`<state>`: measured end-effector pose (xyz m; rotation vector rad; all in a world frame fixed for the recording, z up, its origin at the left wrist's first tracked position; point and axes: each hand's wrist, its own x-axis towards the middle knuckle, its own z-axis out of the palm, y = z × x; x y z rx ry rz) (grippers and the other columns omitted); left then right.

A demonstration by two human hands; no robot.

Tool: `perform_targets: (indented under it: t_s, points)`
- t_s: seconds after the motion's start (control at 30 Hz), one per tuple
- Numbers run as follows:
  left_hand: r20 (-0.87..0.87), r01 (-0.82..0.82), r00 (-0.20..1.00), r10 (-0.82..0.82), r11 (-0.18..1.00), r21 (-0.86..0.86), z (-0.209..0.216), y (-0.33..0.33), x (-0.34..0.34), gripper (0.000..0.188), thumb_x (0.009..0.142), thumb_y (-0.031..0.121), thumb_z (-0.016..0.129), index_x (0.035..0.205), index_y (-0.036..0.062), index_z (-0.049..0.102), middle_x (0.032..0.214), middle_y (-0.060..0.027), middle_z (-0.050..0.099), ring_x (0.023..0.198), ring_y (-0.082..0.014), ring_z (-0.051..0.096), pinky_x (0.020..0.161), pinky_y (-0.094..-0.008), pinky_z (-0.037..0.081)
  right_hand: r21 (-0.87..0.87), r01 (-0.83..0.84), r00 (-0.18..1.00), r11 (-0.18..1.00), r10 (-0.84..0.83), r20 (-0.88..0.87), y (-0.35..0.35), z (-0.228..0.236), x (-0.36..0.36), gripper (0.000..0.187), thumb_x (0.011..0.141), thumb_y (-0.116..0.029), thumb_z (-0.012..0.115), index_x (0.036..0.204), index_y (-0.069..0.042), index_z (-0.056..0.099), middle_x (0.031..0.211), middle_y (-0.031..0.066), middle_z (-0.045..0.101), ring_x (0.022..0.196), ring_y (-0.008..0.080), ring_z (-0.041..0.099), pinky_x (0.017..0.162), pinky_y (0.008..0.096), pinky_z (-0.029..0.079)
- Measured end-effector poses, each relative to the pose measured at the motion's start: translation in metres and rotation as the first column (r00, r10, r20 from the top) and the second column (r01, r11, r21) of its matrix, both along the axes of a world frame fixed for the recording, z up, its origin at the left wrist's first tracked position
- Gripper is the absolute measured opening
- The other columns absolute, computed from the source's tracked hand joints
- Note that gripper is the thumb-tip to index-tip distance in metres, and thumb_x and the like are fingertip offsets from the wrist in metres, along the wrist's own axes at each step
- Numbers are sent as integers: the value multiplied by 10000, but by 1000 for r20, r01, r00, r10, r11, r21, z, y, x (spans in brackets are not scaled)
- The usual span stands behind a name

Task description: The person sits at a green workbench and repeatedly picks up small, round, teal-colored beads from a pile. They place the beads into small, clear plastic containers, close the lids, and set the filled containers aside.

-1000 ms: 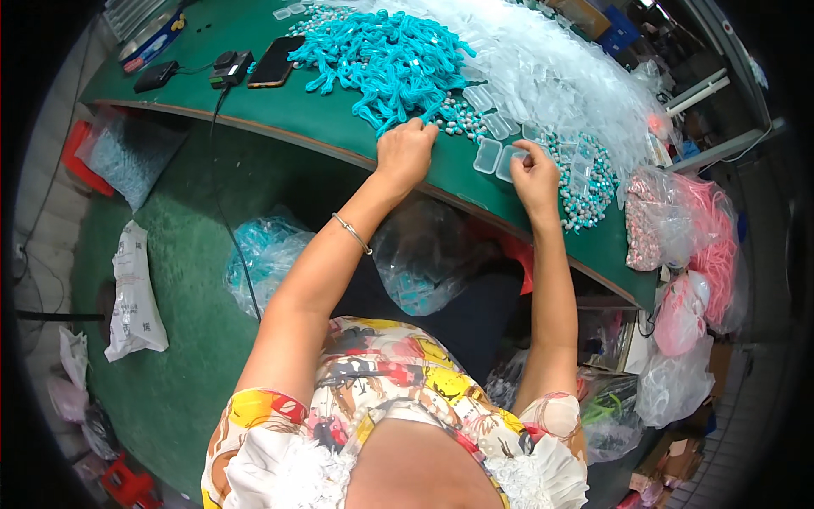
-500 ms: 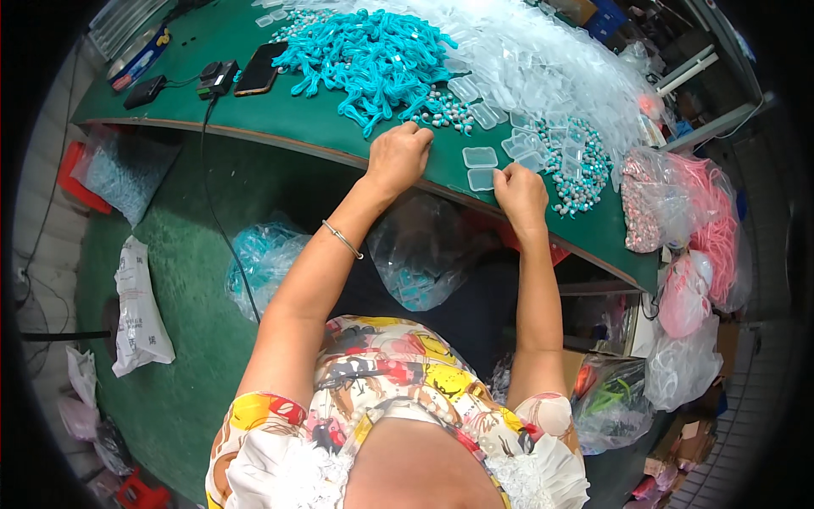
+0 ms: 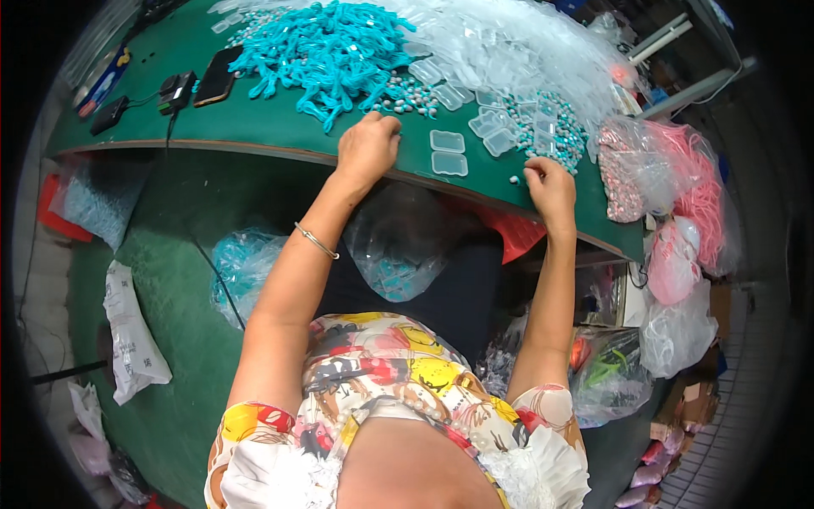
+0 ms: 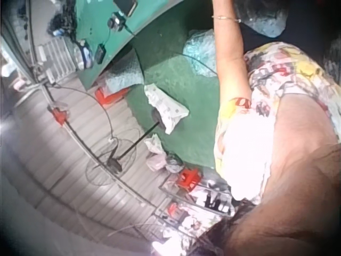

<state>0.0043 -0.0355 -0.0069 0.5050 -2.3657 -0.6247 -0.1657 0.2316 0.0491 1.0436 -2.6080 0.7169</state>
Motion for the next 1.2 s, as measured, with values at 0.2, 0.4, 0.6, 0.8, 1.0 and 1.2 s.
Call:
perform_targets:
  t_s: [0.2,0.4,0.6,0.8,1.0,1.2]
  points:
    - [-29,14,1000,-12,999,38,0,7,-1,128,827,90,669,953,68,678,881,-131,664,817,-338,660,711,-441,522,117,-78,991,990,90,-102,-4,-18,12,109,809,-108,701,904,-56,693,834,115,649,815,316,647,720,434,502]
    - [-239,261,951,-197,923,282,8,39,-3,158,808,65,692,965,42,691,862,-113,674,684,-230,630,649,-334,520,-183,-303,951,935,309,7,-24,-14,26,104,798,-30,667,901,-37,680,854,126,644,790,315,645,701,413,507]
    - [-85,208,977,-196,963,170,13,59,-8,85,800,119,679,870,71,679,854,-130,610,794,-353,632,704,-461,512,1,-494,869,869,494,-20,-71,-1,47,95,767,-3,641,859,-28,642,818,137,612,789,346,636,701,444,510]
    - [16,116,993,-117,990,76,11,61,-16,118,774,160,671,858,86,707,847,-127,598,821,-345,636,712,-467,523,229,-509,852,830,524,-4,-93,1,42,93,753,0,612,842,-20,633,831,161,620,822,371,634,713,475,503]
    - [6,139,990,-139,990,13,11,54,-3,160,782,214,698,863,76,694,840,-125,594,837,-337,634,726,-475,501,-28,-562,811,827,558,177,-102,0,33,136,780,-2,593,902,-11,653,881,180,651,833,367,646,714,436,513]
    - [42,170,985,-168,984,-49,13,41,12,227,774,261,738,881,68,683,877,-122,593,853,-333,626,735,-466,490,-43,-680,722,732,658,-215,-184,3,28,136,803,-20,604,899,-60,691,850,120,626,826,318,626,693,407,499]
